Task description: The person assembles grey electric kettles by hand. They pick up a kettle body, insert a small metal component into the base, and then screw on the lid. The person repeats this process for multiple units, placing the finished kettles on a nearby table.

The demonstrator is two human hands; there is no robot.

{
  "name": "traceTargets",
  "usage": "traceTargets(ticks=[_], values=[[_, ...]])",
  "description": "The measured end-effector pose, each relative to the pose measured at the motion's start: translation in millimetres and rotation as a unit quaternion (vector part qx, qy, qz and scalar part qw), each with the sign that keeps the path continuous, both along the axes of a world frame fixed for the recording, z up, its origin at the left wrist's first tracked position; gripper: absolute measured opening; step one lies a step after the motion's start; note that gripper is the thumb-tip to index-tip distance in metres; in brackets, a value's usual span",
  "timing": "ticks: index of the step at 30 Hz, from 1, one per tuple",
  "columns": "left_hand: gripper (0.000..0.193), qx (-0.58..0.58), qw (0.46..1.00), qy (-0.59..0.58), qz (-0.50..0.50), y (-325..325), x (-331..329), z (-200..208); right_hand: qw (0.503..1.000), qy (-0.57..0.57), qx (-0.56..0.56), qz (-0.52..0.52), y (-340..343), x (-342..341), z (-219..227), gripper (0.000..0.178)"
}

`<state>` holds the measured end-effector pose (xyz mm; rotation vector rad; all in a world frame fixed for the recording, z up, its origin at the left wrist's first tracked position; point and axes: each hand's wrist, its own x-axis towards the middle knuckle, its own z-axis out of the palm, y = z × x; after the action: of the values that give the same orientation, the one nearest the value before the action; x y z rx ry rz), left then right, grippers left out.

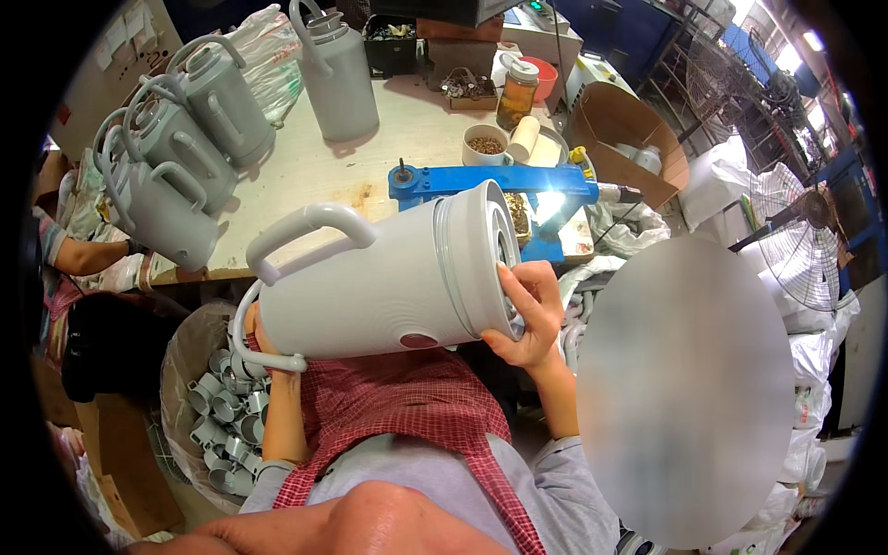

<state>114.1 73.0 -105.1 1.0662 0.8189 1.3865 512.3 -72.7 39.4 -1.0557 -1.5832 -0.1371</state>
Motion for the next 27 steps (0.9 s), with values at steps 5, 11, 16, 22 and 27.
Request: traceTargets(ticks=[5,11,16,22,27], values=[[0.034,-0.080,0.992,-0.094,-0.005,-3.0,25.2,29.9,0.999,0.025,0.016,0.021,-13.4,-0.5,-3.4,0.067],[0.038,0.037,0.988,0.013,0.148,-13.2,35.4,63.8,0.960,0.258,-0.108,-0.009,-19.9,-0.5,-25.5,0.061],[0.053,0.219,0.950,0.172,0.144,-38.4,36.6,131.5,0.636,0.642,-0.418,0.097,-6.3,7.7,-62.8,0.044],[0.040,0.213,0.959,0.104,0.153,-14.3,26.3,149.3,0.644,0.611,-0.449,0.100,10.0,-19.7,-98.7,0.048],[0.041,0.499,0.835,0.227,0.048,14.3,-69.1,189.3,0.569,0.501,-0.625,0.186,55.8,-63.7,-80.2,0.057]])
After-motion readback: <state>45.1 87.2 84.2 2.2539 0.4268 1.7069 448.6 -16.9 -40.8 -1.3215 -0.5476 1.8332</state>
